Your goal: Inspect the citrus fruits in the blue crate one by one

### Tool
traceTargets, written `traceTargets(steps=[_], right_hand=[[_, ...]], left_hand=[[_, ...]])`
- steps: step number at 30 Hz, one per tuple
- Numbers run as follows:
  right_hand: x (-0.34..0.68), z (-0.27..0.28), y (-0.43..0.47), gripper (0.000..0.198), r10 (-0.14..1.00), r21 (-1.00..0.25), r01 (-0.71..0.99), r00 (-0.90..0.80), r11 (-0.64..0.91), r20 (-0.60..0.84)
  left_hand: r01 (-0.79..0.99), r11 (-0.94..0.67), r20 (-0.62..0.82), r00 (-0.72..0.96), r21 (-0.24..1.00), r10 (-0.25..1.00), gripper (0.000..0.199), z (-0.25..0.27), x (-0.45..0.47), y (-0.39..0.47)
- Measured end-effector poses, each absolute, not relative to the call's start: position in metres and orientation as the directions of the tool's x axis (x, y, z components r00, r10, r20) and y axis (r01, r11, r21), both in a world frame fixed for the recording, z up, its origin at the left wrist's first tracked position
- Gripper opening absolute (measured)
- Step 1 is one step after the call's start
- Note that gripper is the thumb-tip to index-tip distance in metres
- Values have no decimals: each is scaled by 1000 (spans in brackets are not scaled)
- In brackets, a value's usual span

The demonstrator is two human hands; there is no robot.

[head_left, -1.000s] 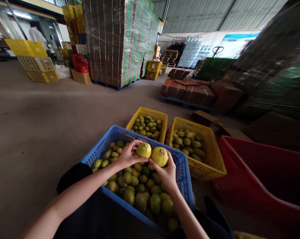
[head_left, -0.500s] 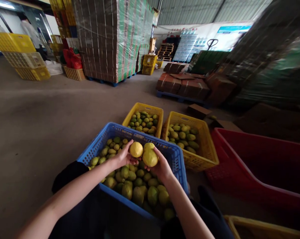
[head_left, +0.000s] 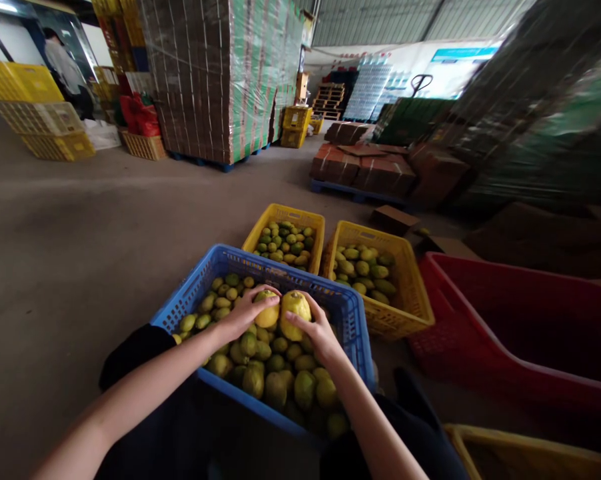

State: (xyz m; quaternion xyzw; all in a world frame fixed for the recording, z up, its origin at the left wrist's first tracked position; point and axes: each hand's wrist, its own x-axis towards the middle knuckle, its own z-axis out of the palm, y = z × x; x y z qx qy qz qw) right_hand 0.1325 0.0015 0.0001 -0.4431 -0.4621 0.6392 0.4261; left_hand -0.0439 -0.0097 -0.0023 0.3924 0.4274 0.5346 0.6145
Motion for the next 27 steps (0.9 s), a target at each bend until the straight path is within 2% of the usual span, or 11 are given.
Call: traceTargets(steps=[3,5,7,10,13,16,23,27], right_hand=[[129,-3,4,41,939,-924,-238,-244,-299,-241],[125,-4,5,32,890,-848,-298,-283,-437,-359],[122,-3,5,27,792,-726,-330,-359,-603,-494],[117,-5,5,29,673,-547,-391,-437,-740,-597],[116,-8,8,31,643,-455,-468,-418,-758,-642],[117,-10,12,31,629,-423,-503,-367,-754,-685],[120,-19,22,25,682,-477,-609,-148,-633,-716],[120,-26,28,27,719,-530,-603,-106,-596,-687]], left_hand=[[-480,244,-258,38,842,965,22,0,-40,-7],[-602,400,-447,79,691,891,23,1,-42,-4],[-682,500,-598,114,534,794,28,0,-45,0],[-744,488,-677,66,457,733,27,-2,-51,4],[-756,479,-707,30,446,706,26,-1,-54,4],[-740,502,-716,40,447,697,31,2,-58,1],[-743,521,-758,29,419,651,31,-1,-77,-8],[-736,519,-774,-10,434,633,29,-10,-93,-16]])
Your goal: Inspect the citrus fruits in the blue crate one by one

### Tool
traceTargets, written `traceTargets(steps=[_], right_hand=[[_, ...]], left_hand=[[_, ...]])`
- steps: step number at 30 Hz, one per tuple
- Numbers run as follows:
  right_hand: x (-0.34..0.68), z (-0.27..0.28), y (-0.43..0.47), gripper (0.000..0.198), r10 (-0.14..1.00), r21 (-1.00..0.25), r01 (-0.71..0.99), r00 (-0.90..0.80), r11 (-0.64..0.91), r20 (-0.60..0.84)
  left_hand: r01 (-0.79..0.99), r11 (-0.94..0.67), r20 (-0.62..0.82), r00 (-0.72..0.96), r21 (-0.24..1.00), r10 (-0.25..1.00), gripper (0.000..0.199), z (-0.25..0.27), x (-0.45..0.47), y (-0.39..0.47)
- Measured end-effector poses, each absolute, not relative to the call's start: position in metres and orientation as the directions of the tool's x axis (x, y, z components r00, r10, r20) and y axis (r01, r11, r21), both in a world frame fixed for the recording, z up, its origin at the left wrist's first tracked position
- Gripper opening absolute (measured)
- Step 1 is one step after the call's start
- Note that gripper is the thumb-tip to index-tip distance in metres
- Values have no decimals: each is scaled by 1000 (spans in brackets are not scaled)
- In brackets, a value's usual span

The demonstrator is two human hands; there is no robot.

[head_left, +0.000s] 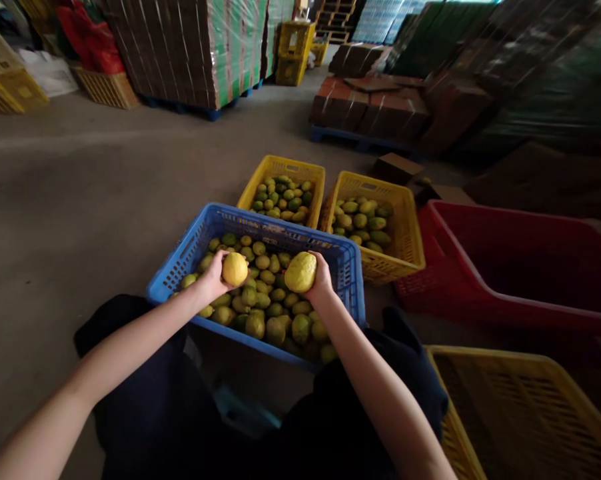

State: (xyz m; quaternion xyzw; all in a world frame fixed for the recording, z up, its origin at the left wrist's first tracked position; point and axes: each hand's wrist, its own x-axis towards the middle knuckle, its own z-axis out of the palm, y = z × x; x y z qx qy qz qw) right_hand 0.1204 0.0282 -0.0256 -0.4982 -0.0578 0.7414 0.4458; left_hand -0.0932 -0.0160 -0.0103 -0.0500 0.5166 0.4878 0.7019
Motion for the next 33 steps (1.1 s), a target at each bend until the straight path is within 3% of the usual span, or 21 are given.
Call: traceTargets(steps=[18,33], right_hand=[[122,-32,34,23,644,-520,-530,-65,-669,-762],[116,-32,33,17,735,-588,-593,-10,-550,-677]], left_hand=[[-765,488,-798,-56,420,600,30,-7,-121,-36],[-741,521,-792,-24,424,609,31,-1,-99,-30]])
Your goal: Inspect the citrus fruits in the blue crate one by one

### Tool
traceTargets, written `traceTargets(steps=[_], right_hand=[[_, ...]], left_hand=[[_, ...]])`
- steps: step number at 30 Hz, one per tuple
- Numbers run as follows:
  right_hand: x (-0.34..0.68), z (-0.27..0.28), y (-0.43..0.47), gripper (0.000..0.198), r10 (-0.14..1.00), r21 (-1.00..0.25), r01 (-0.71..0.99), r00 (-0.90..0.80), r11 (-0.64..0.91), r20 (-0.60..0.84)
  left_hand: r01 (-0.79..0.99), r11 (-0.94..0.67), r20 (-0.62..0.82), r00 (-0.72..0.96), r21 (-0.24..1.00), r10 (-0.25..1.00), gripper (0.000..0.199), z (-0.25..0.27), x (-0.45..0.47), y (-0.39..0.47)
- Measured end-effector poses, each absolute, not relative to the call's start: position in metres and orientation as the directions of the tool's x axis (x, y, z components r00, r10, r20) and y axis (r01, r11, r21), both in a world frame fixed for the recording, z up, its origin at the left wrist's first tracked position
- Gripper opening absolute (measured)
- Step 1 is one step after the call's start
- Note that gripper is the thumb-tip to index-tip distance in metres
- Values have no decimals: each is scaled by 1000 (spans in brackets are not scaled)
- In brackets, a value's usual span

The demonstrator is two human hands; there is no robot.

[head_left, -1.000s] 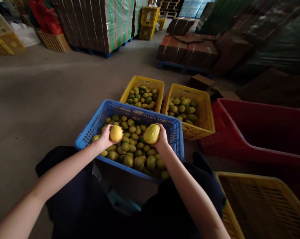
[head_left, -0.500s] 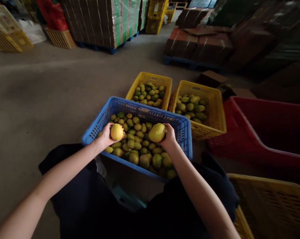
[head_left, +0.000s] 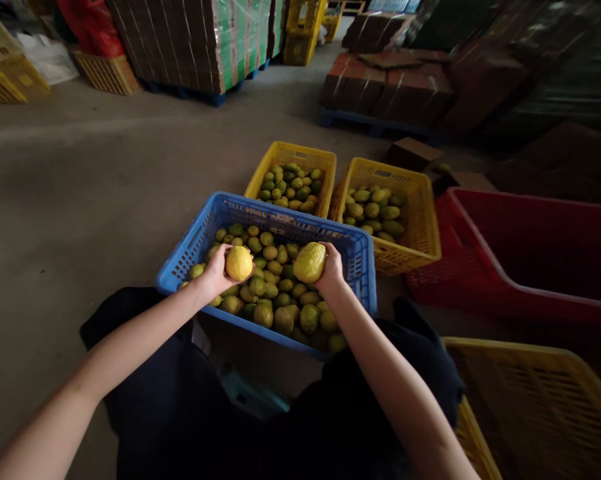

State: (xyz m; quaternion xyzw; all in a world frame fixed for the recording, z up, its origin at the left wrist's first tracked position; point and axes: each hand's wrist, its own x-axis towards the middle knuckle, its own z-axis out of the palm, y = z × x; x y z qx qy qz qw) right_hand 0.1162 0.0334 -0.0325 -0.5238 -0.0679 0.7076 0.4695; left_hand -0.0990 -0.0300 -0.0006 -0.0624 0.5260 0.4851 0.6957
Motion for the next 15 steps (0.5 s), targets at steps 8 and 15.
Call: traceTargets(steps=[8,15], right_hand=[[112,-5,23,20,689,-568,-583,20,-581,-725],[117,-3,21,17,710,-520,-599,-120,-609,-694]], left_hand=[[-700,556,-772,10,448,635,35,1,-75,-20],[-708,553,-763,32,439,645,34,11,-47,-11]])
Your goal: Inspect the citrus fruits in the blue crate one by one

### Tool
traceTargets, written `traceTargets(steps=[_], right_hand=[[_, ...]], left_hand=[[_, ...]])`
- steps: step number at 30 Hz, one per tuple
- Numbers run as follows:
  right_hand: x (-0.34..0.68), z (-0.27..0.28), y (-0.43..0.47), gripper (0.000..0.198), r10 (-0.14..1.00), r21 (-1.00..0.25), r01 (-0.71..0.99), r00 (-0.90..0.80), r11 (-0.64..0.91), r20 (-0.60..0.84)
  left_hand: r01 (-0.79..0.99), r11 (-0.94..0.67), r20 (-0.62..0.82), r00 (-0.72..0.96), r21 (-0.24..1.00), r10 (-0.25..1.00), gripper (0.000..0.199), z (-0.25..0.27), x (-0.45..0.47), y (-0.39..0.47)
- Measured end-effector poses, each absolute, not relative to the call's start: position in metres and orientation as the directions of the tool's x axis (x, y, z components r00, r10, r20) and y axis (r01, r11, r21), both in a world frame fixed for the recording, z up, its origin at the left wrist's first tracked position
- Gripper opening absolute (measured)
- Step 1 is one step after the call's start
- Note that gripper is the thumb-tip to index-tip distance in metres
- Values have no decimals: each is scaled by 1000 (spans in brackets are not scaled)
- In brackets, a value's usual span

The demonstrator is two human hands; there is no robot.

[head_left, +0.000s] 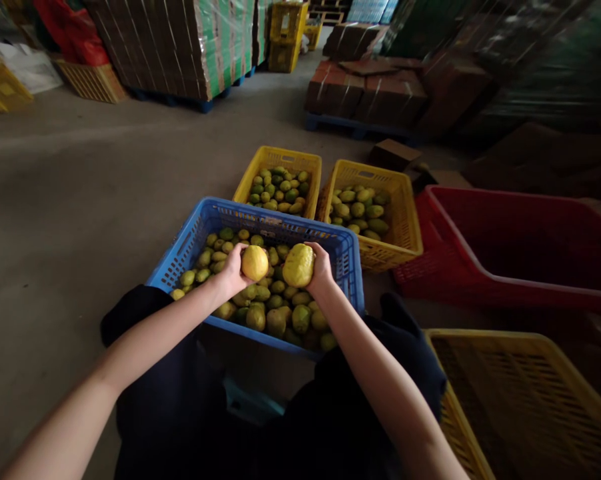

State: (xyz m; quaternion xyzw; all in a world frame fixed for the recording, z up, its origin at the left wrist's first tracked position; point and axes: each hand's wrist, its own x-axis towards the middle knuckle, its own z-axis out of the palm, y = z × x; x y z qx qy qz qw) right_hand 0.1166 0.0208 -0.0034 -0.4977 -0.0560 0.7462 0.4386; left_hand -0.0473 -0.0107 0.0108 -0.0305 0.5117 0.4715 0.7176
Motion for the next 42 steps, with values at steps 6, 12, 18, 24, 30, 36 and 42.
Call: traceTargets(steps=[6,12,18,24,30,36,42], right_hand=[[122,-7,22,19,717,-558,-563,-89,-609,-692],[124,-15,28,21,717,-564,-566,-71,-601,-693],[115,-26,29,21,680,-552,-557,-31,-621,-733],[110,-21,22,26,654,-498,-538,-137,-680,-744],[103,-17,11,23,593,-454,-474,-196,-755,-781],[101,-11,10,18,634,-426,-550,-264,-718,-727],[108,-10,9,19,665,-518,-441,-301,-733,-684]], left_hand=[[-716,562,-761,66,415,646,34,10,-36,-5],[-698,573,-759,65,429,648,33,6,-38,-8],[-661,578,-758,23,478,652,34,7,-55,-13],[-736,530,-759,33,421,650,34,3,-80,-21],[-785,518,-807,40,340,590,37,1,-97,-26],[-790,556,-827,117,258,550,39,4,-95,-24],[-656,551,-680,77,516,729,33,4,-72,-17]])
